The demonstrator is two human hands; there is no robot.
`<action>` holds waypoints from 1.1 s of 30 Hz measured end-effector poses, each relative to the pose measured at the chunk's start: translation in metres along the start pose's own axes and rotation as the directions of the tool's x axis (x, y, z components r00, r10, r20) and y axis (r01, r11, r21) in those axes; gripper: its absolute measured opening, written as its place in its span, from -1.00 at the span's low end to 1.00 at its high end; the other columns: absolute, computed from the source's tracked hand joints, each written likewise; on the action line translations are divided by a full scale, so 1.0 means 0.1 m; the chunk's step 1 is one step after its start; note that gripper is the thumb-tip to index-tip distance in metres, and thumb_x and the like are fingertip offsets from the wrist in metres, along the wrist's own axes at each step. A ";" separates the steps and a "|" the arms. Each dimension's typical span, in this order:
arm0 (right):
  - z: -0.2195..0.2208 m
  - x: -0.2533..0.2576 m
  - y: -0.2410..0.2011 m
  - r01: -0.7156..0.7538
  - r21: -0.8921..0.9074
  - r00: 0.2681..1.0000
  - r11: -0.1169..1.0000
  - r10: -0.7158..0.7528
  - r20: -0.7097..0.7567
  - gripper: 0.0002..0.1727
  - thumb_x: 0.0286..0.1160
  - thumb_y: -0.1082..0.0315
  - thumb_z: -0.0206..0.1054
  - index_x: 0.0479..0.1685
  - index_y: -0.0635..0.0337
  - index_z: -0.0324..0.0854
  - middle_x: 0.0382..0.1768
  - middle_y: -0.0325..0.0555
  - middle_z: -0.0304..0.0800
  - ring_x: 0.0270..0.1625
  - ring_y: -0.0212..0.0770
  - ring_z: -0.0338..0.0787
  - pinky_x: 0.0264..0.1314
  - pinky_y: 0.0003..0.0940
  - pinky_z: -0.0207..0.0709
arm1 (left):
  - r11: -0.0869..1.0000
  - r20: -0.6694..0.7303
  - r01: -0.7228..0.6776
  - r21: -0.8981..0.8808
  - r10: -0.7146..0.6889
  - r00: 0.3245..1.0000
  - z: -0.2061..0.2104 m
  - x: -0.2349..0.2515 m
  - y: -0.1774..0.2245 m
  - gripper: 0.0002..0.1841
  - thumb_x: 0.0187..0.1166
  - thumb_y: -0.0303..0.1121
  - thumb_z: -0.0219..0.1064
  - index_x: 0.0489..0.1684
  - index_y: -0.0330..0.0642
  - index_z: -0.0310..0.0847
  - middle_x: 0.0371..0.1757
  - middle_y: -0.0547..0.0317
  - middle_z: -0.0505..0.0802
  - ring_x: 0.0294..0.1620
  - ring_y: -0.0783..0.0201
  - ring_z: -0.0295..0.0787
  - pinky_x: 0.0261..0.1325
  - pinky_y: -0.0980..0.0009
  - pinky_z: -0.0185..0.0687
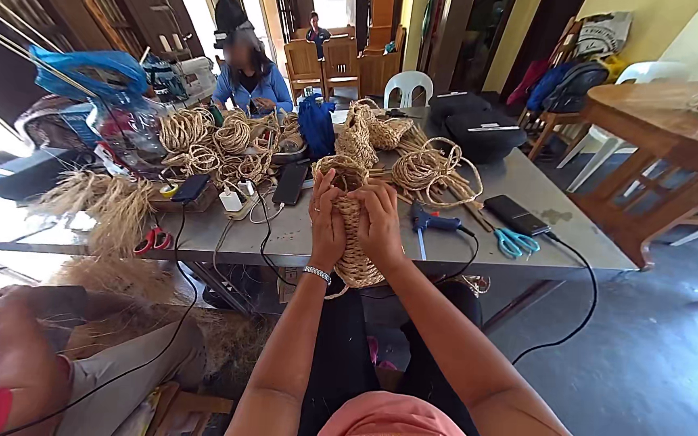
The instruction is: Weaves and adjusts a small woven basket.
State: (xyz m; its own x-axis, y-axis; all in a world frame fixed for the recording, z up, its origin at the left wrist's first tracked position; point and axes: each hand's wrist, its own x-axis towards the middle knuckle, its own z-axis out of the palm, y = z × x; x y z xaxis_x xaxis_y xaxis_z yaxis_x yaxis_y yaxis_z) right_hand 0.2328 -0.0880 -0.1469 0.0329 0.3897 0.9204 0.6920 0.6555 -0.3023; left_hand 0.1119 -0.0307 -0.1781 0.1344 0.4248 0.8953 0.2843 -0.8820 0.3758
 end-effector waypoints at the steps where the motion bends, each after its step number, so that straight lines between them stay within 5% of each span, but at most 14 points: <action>1: 0.01 -0.01 0.00 -0.003 0.002 1.000 1.000 0.003 -0.005 -0.67 0.53 0.64 0.10 0.07 0.26 0.74 0.20 0.07 0.77 0.58 0.13 0.51 0.70 -0.04 0.33 | 1.000 -0.001 -0.001 -0.005 0.001 1.000 0.00 0.00 0.00 -0.61 0.74 -0.37 -0.27 0.17 -0.19 0.51 0.84 0.00 0.28 0.94 -0.01 -0.18 0.93 -0.02 -0.23; 9: 0.02 -0.03 0.00 0.005 0.009 1.000 1.000 -0.005 -0.020 -0.66 0.52 0.65 0.08 0.07 0.27 0.73 0.22 0.06 0.77 0.61 0.14 0.49 0.74 -0.03 0.29 | 1.000 0.003 0.008 0.004 -0.008 1.000 -0.01 0.00 0.03 -0.60 0.73 -0.37 -0.29 0.13 -0.20 0.52 0.85 -0.01 0.27 0.94 -0.01 -0.19 0.93 -0.01 -0.24; 13: -0.02 -0.01 0.03 0.006 0.017 1.000 1.000 -0.006 -0.002 -0.65 0.54 0.63 0.11 0.13 0.27 0.76 0.26 0.06 0.77 0.61 0.13 0.51 0.71 -0.04 0.33 | 0.986 0.001 0.140 0.094 -0.141 0.990 -0.02 -0.14 0.22 -0.48 0.83 -0.18 -0.29 0.63 0.01 0.41 0.93 0.21 0.09 0.96 0.08 -0.31 0.88 -0.22 -0.37; 16: -0.06 0.01 0.03 -0.012 0.030 1.000 0.999 0.011 0.014 -0.63 0.56 0.61 0.10 0.16 0.26 0.79 0.28 0.04 0.79 0.60 0.12 0.53 0.70 -0.05 0.36 | 0.954 -0.081 0.204 0.219 -0.190 0.978 0.08 -0.50 0.45 -0.31 0.68 -0.03 0.09 0.87 0.11 0.12 0.96 0.04 -0.06 0.96 -0.09 -0.34 0.79 -0.44 -0.32; 20: -0.07 0.06 -0.08 -0.078 0.023 0.996 0.997 0.077 0.052 -0.61 0.54 0.66 0.13 0.16 0.24 0.79 0.26 0.05 0.79 0.56 0.10 0.56 0.65 -0.07 0.41 | 0.905 -0.119 0.324 0.275 -0.303 0.946 0.22 -0.84 0.49 0.10 0.30 0.22 0.49 0.90 -0.03 0.01 0.93 -0.19 -0.04 0.90 -0.22 -0.11 0.72 -0.38 0.00; 24: 0.12 0.17 0.07 -0.082 -0.002 0.994 0.997 0.082 0.077 -0.58 0.48 0.68 0.16 0.20 0.23 0.80 0.26 0.06 0.81 0.55 0.10 0.59 0.66 -0.07 0.42 | 0.876 0.016 0.398 0.272 -0.418 0.908 0.09 -0.63 0.33 0.20 0.17 0.03 0.62 0.92 -0.09 -0.09 0.93 -0.11 -0.01 0.89 -0.16 -0.05 0.72 -0.33 0.07; 29: 0.47 0.14 0.35 -0.060 0.008 0.935 0.998 0.054 0.350 -0.32 0.57 0.59 0.12 0.78 0.35 0.24 0.86 0.16 0.06 0.91 0.11 0.03 0.90 0.05 0.03 | 0.775 0.131 0.459 0.434 -0.559 0.819 -0.19 -0.30 -0.18 0.09 0.39 -0.03 0.49 0.97 0.18 -0.23 0.95 0.11 0.01 0.83 -0.24 0.11 0.48 -0.55 0.20; 33: 0.53 -0.21 0.40 -0.162 -0.047 0.909 0.986 0.167 0.381 -0.29 0.75 0.26 0.17 0.86 0.28 0.10 0.89 0.16 -0.03 0.87 0.10 0.15 0.84 0.27 0.05 | 0.727 0.113 0.504 0.466 -0.613 0.782 -0.20 -0.27 -0.49 0.03 0.56 0.07 0.35 0.97 0.27 -0.38 0.94 0.00 0.01 0.76 -0.33 0.22 0.44 -0.57 0.24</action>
State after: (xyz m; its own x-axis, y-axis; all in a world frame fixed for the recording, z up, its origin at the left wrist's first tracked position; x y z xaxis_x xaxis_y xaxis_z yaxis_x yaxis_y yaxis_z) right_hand 0.2211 -0.0356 -0.1913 -0.1289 0.7105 0.6918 0.7105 0.5528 -0.4353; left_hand 0.0755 -0.0029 -0.2158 0.0377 0.8961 0.4422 0.7170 -0.3325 0.6126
